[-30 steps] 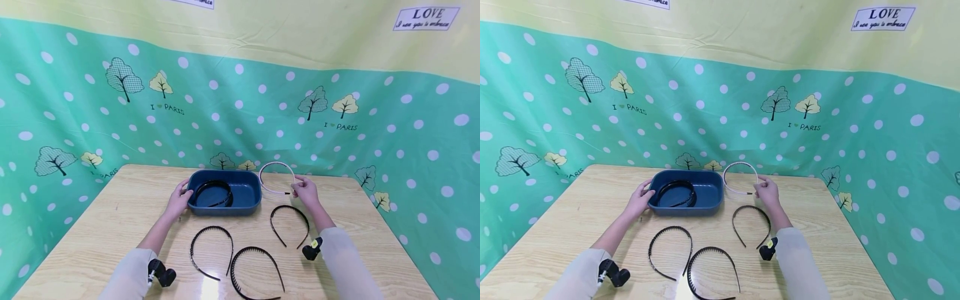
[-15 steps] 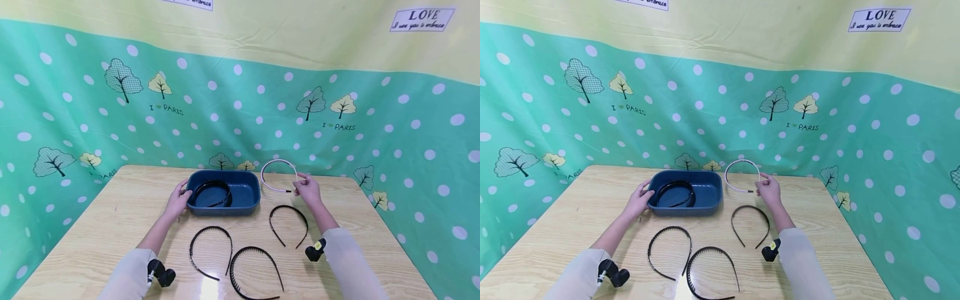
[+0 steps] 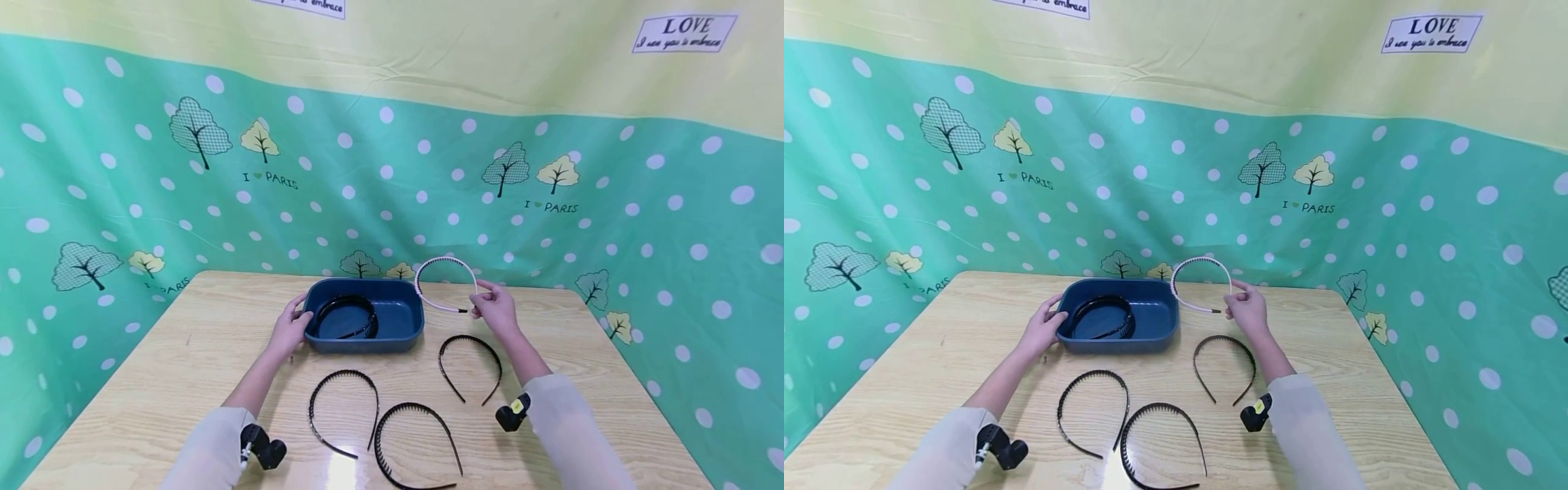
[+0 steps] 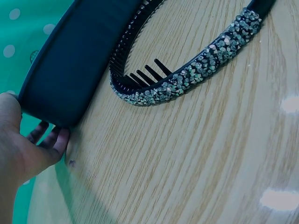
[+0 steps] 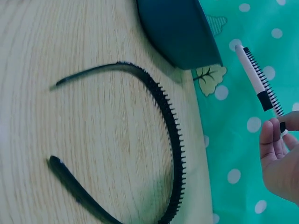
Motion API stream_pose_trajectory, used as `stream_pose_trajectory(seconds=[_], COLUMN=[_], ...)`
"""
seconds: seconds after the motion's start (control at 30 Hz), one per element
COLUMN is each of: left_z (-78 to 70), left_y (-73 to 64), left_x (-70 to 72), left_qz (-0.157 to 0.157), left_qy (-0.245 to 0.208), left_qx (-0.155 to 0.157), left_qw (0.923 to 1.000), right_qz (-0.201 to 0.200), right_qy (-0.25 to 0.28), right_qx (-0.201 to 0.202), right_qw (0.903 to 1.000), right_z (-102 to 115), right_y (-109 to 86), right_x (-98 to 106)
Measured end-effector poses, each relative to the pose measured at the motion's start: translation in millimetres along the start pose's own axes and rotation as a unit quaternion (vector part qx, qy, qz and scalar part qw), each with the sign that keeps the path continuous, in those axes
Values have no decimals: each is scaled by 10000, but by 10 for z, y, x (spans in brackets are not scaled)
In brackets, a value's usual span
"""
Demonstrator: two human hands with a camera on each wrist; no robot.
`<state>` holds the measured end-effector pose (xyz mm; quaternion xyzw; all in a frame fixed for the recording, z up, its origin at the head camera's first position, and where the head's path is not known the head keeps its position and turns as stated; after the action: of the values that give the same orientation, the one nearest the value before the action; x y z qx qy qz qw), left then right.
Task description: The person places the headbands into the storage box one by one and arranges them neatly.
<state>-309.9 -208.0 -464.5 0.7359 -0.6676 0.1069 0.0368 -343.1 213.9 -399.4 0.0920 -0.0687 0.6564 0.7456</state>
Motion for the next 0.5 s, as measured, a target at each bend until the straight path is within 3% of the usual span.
stream_pose_trajectory(seconds=[0.5], left_z=[1], left_y=[-6], left_x=[-10], left_qz=[-21], left_qy=[8], left_qx=[27], left_qw=[10000], right_qz=[185], right_qy=[114], right_qx=[79], right_qw=[9997], right_z=[89], right_y=[-125], right_x=[-254])
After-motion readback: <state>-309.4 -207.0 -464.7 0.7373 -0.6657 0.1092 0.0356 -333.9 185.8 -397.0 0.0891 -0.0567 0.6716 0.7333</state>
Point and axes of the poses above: each hand's wrist, its own y-axis towards the middle knuckle, its own x-axis out of the back of the hand, z = x × y, the point moved 7 cm from there along y, towards the middle knuckle, and after that the axes turned 2 degrees about x, right-handed, at the moved point
